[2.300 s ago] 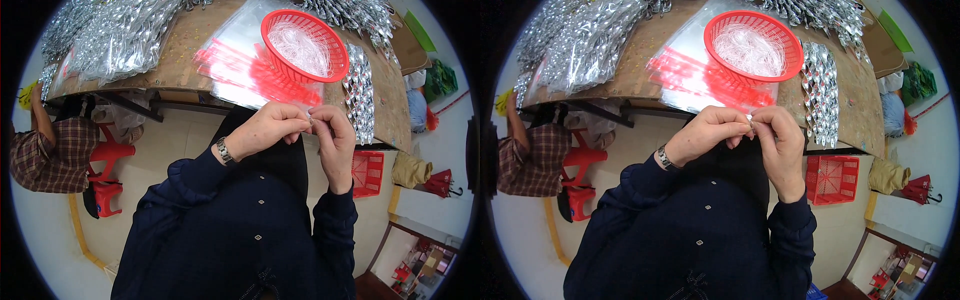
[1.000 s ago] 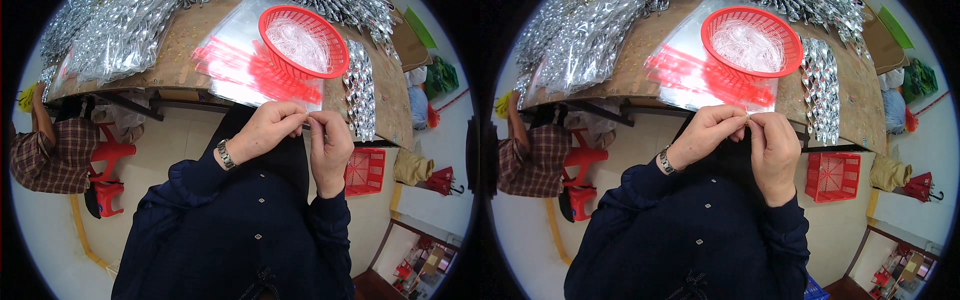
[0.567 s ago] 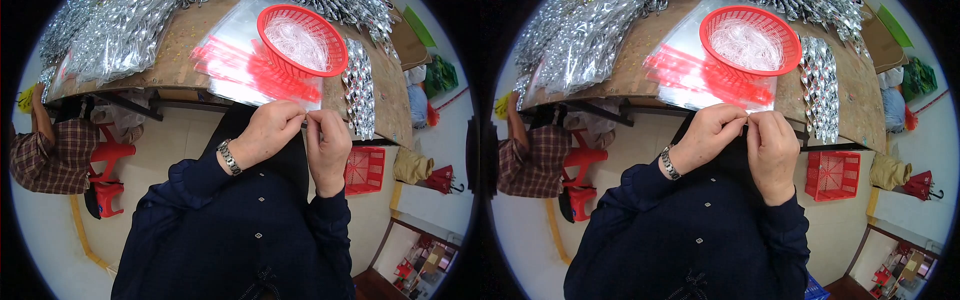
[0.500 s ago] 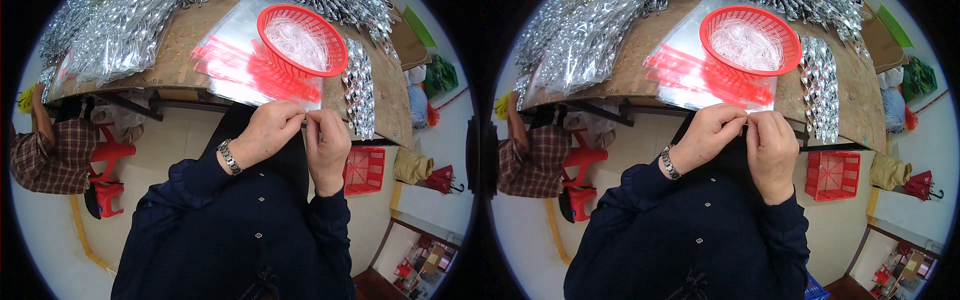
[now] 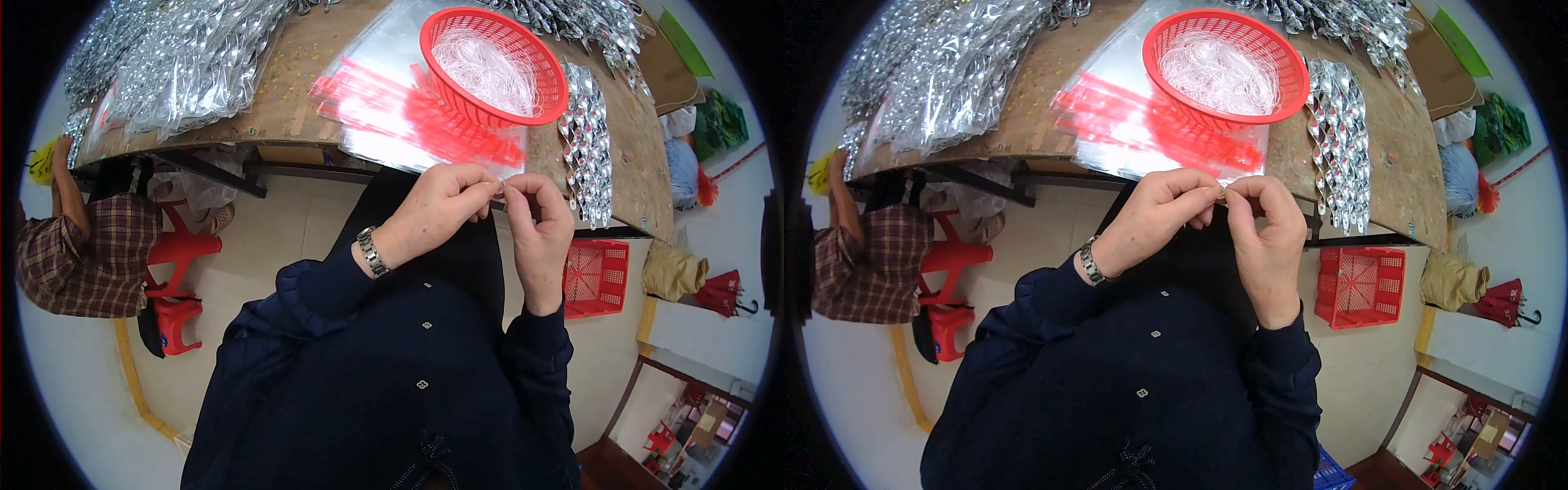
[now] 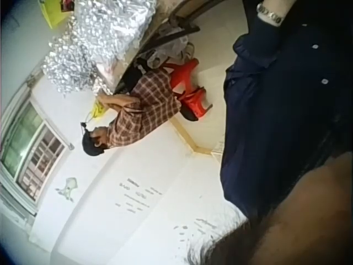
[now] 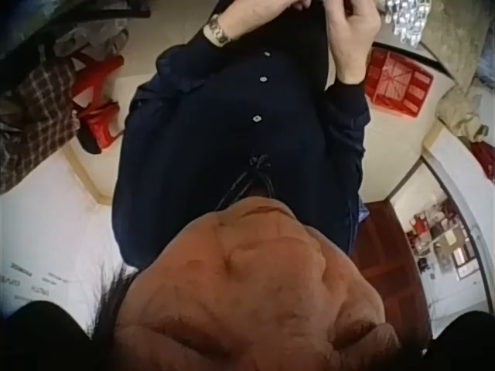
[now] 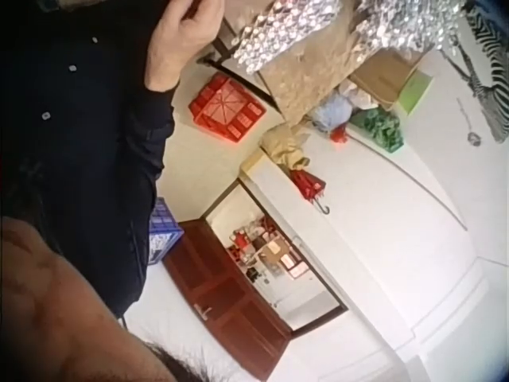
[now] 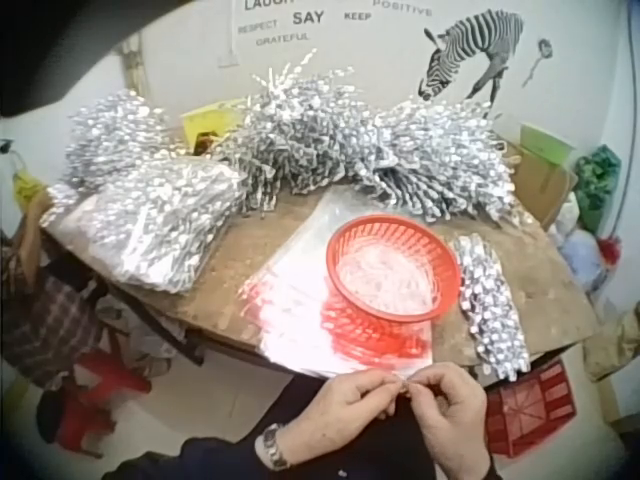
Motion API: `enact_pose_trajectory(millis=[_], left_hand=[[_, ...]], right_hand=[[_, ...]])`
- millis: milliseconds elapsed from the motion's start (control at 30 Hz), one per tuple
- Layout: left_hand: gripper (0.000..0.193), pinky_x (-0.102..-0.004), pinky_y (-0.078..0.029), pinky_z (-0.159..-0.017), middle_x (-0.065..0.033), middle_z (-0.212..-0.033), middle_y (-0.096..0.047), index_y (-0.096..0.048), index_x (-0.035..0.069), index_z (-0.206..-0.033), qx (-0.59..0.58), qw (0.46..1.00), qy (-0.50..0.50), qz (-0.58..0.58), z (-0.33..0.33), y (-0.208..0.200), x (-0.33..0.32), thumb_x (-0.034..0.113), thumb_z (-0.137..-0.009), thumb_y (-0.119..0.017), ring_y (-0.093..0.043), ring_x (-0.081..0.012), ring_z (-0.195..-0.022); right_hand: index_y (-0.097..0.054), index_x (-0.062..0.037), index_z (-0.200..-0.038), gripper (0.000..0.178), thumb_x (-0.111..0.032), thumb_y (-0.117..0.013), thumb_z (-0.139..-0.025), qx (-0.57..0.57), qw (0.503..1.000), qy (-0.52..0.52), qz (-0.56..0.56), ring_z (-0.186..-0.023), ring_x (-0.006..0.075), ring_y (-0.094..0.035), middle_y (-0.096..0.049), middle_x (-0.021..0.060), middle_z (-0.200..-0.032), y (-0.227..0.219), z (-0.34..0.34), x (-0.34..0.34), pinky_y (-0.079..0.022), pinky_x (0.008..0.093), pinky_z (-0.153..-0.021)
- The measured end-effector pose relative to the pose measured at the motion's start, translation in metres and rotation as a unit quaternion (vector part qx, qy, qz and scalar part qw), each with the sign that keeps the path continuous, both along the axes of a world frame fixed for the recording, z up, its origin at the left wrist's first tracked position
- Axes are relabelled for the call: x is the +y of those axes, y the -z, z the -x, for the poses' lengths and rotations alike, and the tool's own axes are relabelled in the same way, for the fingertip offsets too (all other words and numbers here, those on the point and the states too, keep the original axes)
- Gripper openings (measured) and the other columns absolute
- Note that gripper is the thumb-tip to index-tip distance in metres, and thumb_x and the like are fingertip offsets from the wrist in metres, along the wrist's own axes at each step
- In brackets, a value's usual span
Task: Packaging and tying small toy components with wire at a factory workbench.
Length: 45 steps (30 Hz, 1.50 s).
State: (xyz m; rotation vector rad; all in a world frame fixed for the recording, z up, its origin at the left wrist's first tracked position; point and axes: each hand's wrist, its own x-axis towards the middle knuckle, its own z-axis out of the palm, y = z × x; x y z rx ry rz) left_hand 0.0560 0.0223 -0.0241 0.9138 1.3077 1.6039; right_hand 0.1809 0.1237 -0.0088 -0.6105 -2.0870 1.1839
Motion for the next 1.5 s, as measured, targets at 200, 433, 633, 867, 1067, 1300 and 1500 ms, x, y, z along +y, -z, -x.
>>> enact_pose_trajectory(millis=[200,433,633,867,1067,1300,1500], left_hand=[[0.018,-0.0188,-0.042,-0.062,0.0024,-0.076,-0.057,-0.063,0.0,-0.094,-0.08,0.997,0.018,-0.008,0.004,0.003,-0.004,0.016,-0.093,-0.054,-0.05,-0.0037,-0.067],[0.016,-0.0171,-0.036,-0.056,0.0057,-0.072,-0.055,-0.064,0.003,-0.09,-0.023,1.0,0.019,0.005,0.003,-0.001,0.0,0.017,-0.091,-0.057,-0.045,-0.0013,-0.063],[0.015,-0.0167,-0.034,-0.053,0.0064,-0.071,-0.054,-0.065,0.003,-0.092,-0.045,0.998,-0.019,-0.026,0.001,-0.003,-0.001,0.016,-0.091,-0.057,-0.043,-0.0008,-0.061],[0.015,-0.0171,-0.037,-0.057,0.0046,-0.075,-0.058,-0.065,0.002,-0.093,-0.028,0.999,-0.008,-0.028,0.0,-0.003,-0.001,0.014,-0.091,-0.057,-0.046,-0.0009,-0.064],[0.015,-0.0193,-0.042,-0.068,0.0013,-0.083,-0.063,-0.064,-0.002,-0.093,0.037,0.999,0.0,-0.031,-0.001,0.004,0.0,0.01,-0.091,-0.056,-0.052,-0.0029,-0.077],[0.015,-0.0193,-0.041,-0.065,0.0027,-0.078,-0.06,-0.064,-0.001,-0.092,0.045,0.999,0.008,-0.011,0.001,0.003,-0.003,0.012,-0.09,-0.058,-0.05,-0.0038,-0.072],[0.013,-0.0195,-0.042,-0.065,0.0026,-0.079,-0.059,-0.063,0.001,-0.089,0.047,0.998,0.011,-0.03,0.002,0.004,-0.003,0.012,-0.09,-0.057,-0.05,-0.0047,-0.071]], right_hand=[[-0.06,0.0001,-0.091,0.006,-0.003,-0.056,-0.089,0.051,0.966,-0.074,0.244,-0.075,0.0054,-0.05,-0.059,-0.0004,-0.086,-0.002,0.003,-0.001,-0.041,0.0188,-0.069],[-0.057,-0.0016,-0.093,0.006,-0.006,-0.054,-0.091,0.082,0.93,-0.075,0.352,-0.073,0.0054,-0.048,-0.057,0.0006,-0.09,0.001,0.0,0.004,-0.039,0.0195,-0.068],[-0.057,0.0002,-0.101,0.021,-0.018,-0.048,-0.097,0.112,0.914,-0.118,0.372,-0.076,0.007,-0.049,-0.055,0.0014,-0.088,0.008,-0.001,0.003,-0.041,0.0216,-0.072],[-0.056,0.0027,-0.106,0.028,-0.022,-0.046,-0.098,0.113,0.927,-0.104,0.342,-0.076,0.0078,-0.05,-0.055,0.0013,-0.084,0.009,-0.001,0.002,-0.042,0.0216,-0.072],[-0.057,-0.0005,-0.103,0.015,-0.012,-0.052,-0.094,0.078,0.942,-0.09,0.314,-0.071,0.0065,-0.048,-0.057,0.0014,-0.086,0.011,-0.001,0.003,-0.041,0.0197,-0.067],[-0.057,-0.002,-0.091,0.009,-0.009,-0.053,-0.094,0.184,0.923,-0.052,0.334,-0.067,0.006,-0.046,-0.06,0.0056,-0.087,0.001,0.001,0.005,-0.039,0.0192,-0.064],[-0.052,-0.0054,-0.09,0.012,-0.016,-0.05,-0.096,0.255,0.89,-0.098,0.366,-0.064,0.0067,-0.041,-0.061,0.0088,-0.094,-0.008,-0.015,0.027,-0.038,0.0221,-0.064]])
